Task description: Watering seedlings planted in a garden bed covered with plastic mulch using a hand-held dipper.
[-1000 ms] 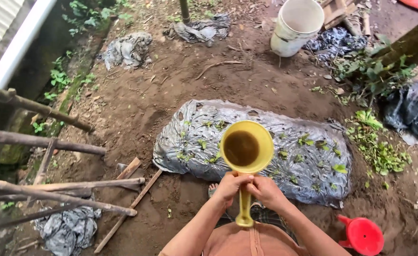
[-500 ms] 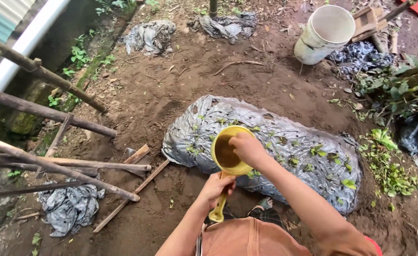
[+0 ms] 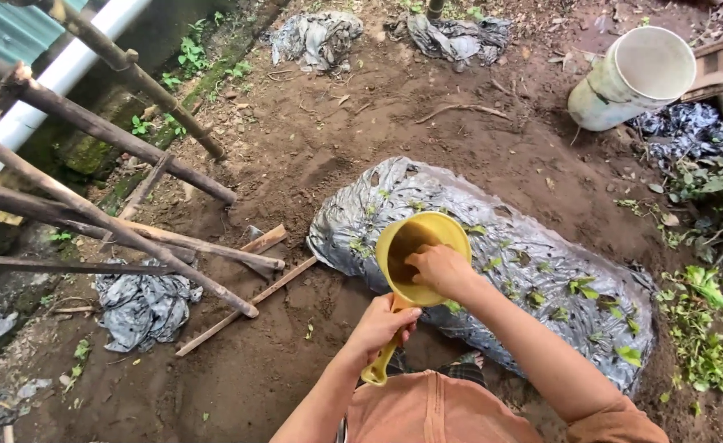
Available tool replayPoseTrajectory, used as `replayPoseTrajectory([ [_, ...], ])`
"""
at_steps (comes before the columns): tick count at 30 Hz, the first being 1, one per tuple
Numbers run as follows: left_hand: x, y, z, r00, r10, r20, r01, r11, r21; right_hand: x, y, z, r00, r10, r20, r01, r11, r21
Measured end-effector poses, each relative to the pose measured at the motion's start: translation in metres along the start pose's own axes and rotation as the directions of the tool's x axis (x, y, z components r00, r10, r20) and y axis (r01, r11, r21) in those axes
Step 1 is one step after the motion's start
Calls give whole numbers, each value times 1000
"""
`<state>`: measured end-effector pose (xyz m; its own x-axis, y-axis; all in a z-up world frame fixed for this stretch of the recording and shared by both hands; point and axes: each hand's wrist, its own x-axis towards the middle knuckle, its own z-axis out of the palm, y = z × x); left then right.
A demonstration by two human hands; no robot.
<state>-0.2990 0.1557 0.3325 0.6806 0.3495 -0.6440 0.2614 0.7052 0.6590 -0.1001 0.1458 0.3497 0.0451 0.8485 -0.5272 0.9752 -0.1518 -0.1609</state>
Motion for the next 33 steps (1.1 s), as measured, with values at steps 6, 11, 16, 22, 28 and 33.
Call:
replayPoseTrajectory([
  [6, -3, 12, -14, 998, 66, -14, -67, 996, -64, -47, -15, -105, 899, -156, -410, 339, 840, 423],
  [11, -18, 42, -26, 997, 63, -51, -62, 998, 19, -90, 11, -168, 564, -112, -818, 821, -25, 570],
  [16, -19, 40, -54, 989, 95, -115, -90, 995, 42, 8, 63, -74, 872, 242, -426, 214, 595, 775],
  [22, -22, 33, -89, 974, 88, -209, -70, 993, 92, -69, 59, -125, 691, 219, -689, 651, 224, 725],
  [28, -28, 45, -79, 971, -19, -237, 60, 984, 169, -50, 42, -124, 942, 304, -140, -59, 564, 824],
  [33, -25, 45, -56, 977, -97, -189, 127, 980, 153, -26, -33, -108, 944, 217, -249, 43, 667, 744],
])
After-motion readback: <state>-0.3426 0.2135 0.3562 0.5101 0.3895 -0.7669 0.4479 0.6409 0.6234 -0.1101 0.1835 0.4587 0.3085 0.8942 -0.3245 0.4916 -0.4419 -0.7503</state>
